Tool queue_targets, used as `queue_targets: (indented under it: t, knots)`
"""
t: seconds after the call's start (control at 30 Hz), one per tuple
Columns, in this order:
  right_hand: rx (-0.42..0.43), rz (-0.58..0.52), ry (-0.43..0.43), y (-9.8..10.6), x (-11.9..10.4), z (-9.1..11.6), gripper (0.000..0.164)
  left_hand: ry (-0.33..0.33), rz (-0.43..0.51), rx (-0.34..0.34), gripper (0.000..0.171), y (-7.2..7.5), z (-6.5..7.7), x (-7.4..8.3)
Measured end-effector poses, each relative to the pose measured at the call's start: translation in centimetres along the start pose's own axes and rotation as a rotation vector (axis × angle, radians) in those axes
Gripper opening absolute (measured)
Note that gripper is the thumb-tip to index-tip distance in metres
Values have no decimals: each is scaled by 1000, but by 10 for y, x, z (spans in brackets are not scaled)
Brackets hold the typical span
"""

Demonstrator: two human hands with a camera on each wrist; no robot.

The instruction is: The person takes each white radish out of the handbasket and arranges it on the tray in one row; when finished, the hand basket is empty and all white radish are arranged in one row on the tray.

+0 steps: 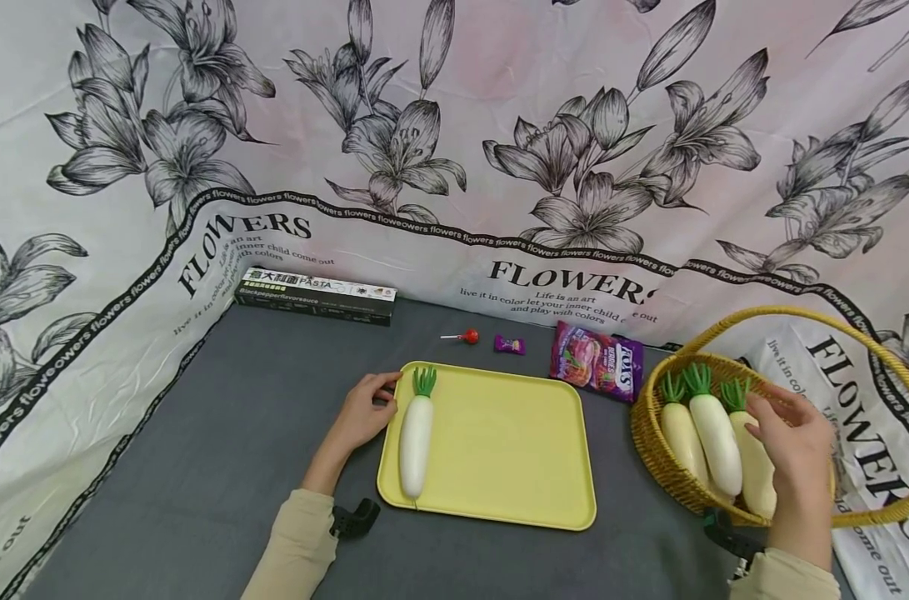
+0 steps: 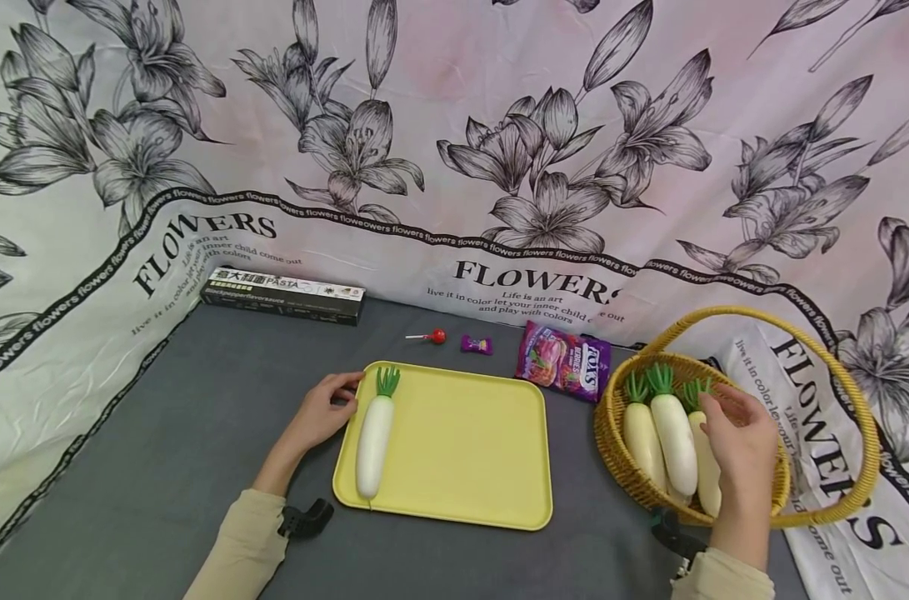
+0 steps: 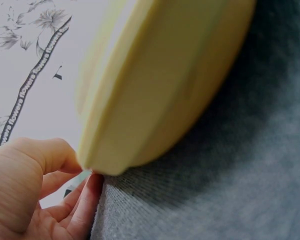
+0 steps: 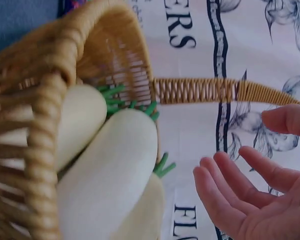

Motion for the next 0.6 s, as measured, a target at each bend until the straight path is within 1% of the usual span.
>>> queue_targets:
  t: [0.13, 0.23, 0.3, 0.37, 0.47, 0.53, 0.6]
  knots:
    - [108, 144, -63, 17, 6, -4, 46, 8, 0, -1, 48, -1, -1, -2]
    - [154, 281, -86, 24, 8, -6, 59, 12, 1, -4, 48, -1, -1, -3]
    - [168, 356, -98, 26, 10, -7, 63, 13, 3, -4, 48, -1, -2, -2]
    - [176, 412, -93, 27, 11, -8, 66, 12, 2, -2, 47, -1, -1, -2]
    - [169, 487, -59, 26, 11, -8, 69, 11, 5, -1, 47, 0, -1, -3]
    - [141, 540, -39, 24, 12, -7, 71, 7, 4, 0, 47, 0, -1, -3]
    - [87, 577, -47, 20, 16, -7, 75, 4, 3, 2, 47, 0, -1, -3]
Point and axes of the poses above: each hand's wrist, its own z-axis away from the middle knuckle, its own y-axis out of the back of the hand, x = y × z, the point moved 10 cm from there along -z, towards the middle knuckle, and after that the axes turned 1 degree about -x, right-handed, at the moved point
